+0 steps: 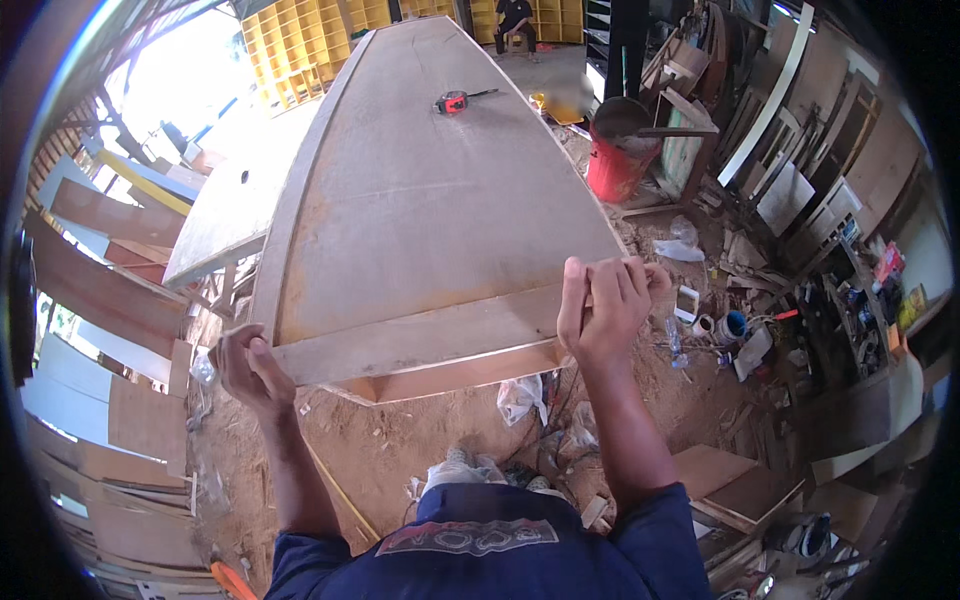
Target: The person places a long piece of wood onto the bottom of a large wooden structure, aligns it by hand, and uses a measuring tape to check the dimensions along the edges.
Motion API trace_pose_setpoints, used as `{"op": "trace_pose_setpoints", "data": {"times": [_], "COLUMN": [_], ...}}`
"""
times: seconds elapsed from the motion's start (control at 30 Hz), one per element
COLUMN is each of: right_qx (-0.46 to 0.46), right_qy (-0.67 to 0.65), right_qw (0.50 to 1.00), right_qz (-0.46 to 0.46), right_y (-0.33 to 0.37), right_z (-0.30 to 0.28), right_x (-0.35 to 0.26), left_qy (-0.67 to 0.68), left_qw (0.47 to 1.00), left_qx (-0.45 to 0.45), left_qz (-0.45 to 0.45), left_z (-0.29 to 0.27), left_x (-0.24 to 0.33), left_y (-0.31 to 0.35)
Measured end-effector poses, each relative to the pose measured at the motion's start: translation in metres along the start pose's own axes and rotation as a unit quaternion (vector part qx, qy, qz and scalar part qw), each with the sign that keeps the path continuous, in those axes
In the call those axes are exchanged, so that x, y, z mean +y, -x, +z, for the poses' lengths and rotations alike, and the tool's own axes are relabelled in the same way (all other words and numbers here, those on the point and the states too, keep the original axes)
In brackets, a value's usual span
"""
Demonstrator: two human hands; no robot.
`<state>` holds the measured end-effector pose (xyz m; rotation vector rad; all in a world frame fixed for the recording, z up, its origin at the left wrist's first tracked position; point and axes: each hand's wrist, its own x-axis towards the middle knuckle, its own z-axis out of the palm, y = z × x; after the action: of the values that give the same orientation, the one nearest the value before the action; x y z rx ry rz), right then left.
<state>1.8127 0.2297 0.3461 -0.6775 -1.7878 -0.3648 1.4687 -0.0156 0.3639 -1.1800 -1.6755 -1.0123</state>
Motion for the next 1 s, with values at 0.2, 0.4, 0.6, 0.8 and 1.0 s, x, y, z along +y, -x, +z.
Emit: {"op": "trace_pose_setpoints", "data": {"times": [0.2,0.4,0.6,0.8,1.0], "right_qx": [-0.025,-0.002,-0.003,0.003,0.012], "right_qy": [-0.024,-0.029,-0.032,-0.089,-0.050], "right_qw": [0.998,0.999,0.999,0.996,0.999], "right_qz": [0.045,0.021,0.039,0.006,-0.003], "right_y": [0.009,-0.004,-0.008,-0.012,-0.017], "right_z": [-0.021,0.021,0.035,0.009,0.069], "right_x": [-0.008,0.000,0.003,-0.012,0.003], "left_qy": [-0.010,0.059,0.026,0.014,0.014], "left_qw": [0.999,0.998,0.999,0.996,1.000], "left_qx": [0.026,-0.019,-0.026,0.049,-0.013], "left_qz": [0.042,-0.009,-0.004,0.073,-0.013], "left_z": [-0.019,0.023,0.031,0.028,0.061], "left_x": [-0.011,-0.002,-0.015,-0.040,-0.036], "left_y": [0.034,0.009,0.012,0.017,0.005]}}
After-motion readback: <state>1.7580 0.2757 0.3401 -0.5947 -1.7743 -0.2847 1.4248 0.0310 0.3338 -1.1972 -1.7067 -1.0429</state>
